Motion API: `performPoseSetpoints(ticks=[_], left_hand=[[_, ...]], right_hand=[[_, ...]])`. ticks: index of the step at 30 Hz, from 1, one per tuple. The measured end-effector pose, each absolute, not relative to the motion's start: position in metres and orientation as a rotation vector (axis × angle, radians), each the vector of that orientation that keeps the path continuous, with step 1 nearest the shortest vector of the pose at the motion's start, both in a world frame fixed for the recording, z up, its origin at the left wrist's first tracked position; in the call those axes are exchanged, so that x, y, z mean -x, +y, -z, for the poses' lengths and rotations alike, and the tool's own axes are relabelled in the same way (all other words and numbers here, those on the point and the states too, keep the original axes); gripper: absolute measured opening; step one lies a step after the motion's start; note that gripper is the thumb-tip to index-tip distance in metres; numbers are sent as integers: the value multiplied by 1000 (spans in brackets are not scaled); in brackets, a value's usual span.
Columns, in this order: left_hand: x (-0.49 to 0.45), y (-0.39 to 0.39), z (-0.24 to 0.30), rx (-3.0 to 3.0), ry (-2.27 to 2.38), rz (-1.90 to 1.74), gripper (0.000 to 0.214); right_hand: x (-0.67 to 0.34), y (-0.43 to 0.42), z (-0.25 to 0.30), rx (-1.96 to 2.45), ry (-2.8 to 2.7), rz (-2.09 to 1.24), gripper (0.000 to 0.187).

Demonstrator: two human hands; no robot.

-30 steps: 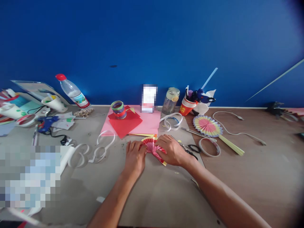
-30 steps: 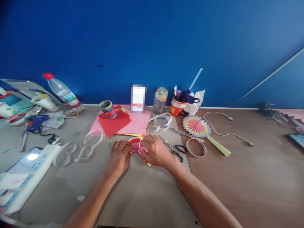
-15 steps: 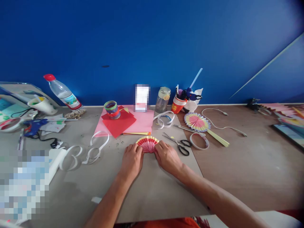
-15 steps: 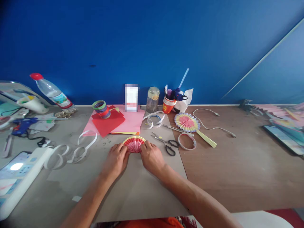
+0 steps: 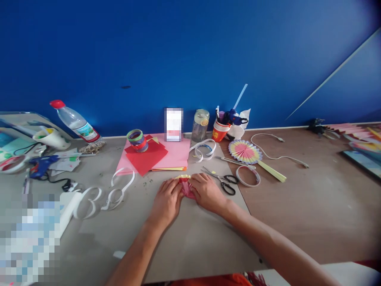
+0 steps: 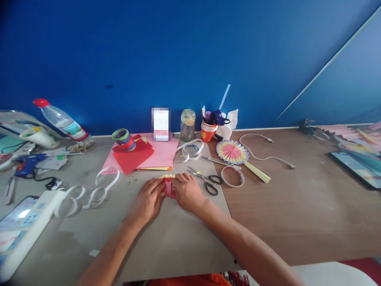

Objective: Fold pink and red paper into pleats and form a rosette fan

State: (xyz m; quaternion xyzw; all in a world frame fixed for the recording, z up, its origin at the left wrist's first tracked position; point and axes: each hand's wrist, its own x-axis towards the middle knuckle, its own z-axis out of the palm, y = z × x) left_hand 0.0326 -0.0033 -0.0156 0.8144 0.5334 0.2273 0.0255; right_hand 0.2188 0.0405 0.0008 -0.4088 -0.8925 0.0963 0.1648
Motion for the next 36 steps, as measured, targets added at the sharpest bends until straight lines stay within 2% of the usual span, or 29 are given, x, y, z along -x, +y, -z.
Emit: performPoseSetpoints(ticks=[6, 13, 21, 26, 31, 36], left_hand=[[-35, -6, 11, -2492, 1748, -522, 32], [-35, -7, 11, -2529, 1764, -476, 36], [-36, -8, 20, -2553, 1769, -480, 41], [-37, -8, 25, -2572, 1751, -556, 44], [-35, -8, 26, -2599, 1700, -675, 46], [-34, -9, 23, -2434, 1712, -948, 49]], right_hand=[[-227, 36, -4, 1276, -2621, -230, 19], [-233, 35, -11, 1333, -2658, -269, 24], [-232, 48, -2, 1128, -2439, -397, 31], [-220, 84, -2, 1042, -2399, -648, 40], [-204, 102, -6, 1228, -2395, -1025, 36], [-208, 106, -7, 1226, -2313, -1239, 25]])
